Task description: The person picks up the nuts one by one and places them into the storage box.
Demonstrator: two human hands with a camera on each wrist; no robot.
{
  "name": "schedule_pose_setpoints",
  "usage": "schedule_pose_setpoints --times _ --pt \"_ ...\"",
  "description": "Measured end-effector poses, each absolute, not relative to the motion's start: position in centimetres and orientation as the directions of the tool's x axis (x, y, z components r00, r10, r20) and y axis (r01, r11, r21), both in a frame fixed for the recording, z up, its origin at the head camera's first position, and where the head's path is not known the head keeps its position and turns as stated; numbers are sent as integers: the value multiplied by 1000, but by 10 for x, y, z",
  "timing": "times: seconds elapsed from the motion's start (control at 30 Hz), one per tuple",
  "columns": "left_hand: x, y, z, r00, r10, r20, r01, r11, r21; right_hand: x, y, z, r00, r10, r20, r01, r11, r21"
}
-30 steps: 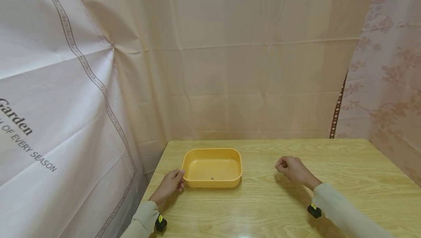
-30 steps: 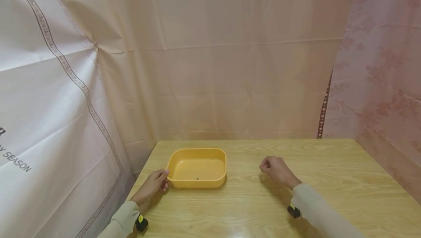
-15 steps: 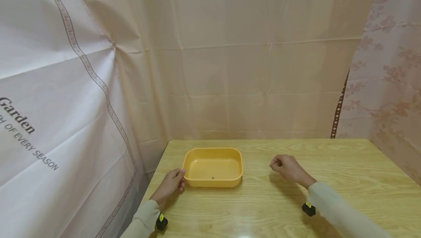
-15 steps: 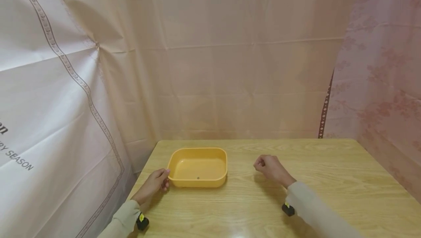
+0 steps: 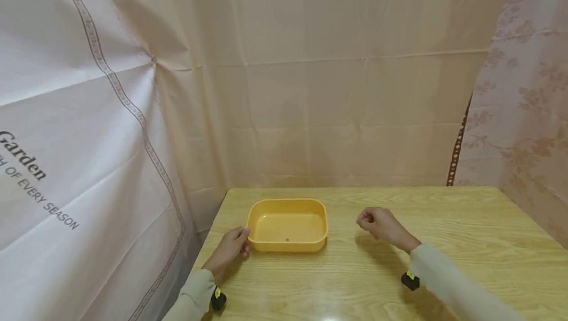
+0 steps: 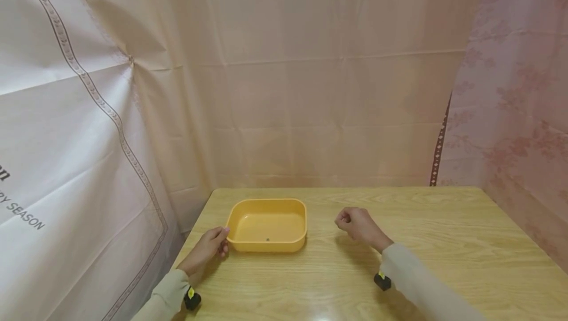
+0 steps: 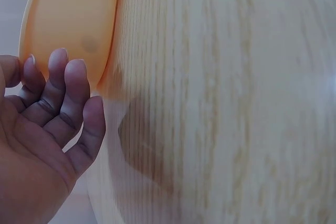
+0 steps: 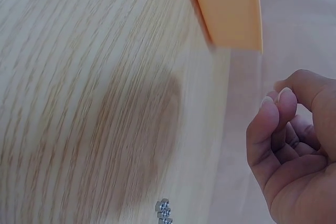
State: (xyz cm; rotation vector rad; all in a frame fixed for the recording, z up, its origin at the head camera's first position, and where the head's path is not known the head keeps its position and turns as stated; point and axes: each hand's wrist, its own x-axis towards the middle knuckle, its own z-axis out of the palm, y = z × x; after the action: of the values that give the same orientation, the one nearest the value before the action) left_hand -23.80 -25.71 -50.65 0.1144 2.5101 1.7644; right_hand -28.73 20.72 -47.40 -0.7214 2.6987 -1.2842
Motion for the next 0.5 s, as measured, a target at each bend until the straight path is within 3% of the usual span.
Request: schedule_pose_setpoints --times 0.5 --pt "-239 -258 -508 -993 115 -18 21 326 945 -289 190 -472 -890 -436 131 -376 542 -751"
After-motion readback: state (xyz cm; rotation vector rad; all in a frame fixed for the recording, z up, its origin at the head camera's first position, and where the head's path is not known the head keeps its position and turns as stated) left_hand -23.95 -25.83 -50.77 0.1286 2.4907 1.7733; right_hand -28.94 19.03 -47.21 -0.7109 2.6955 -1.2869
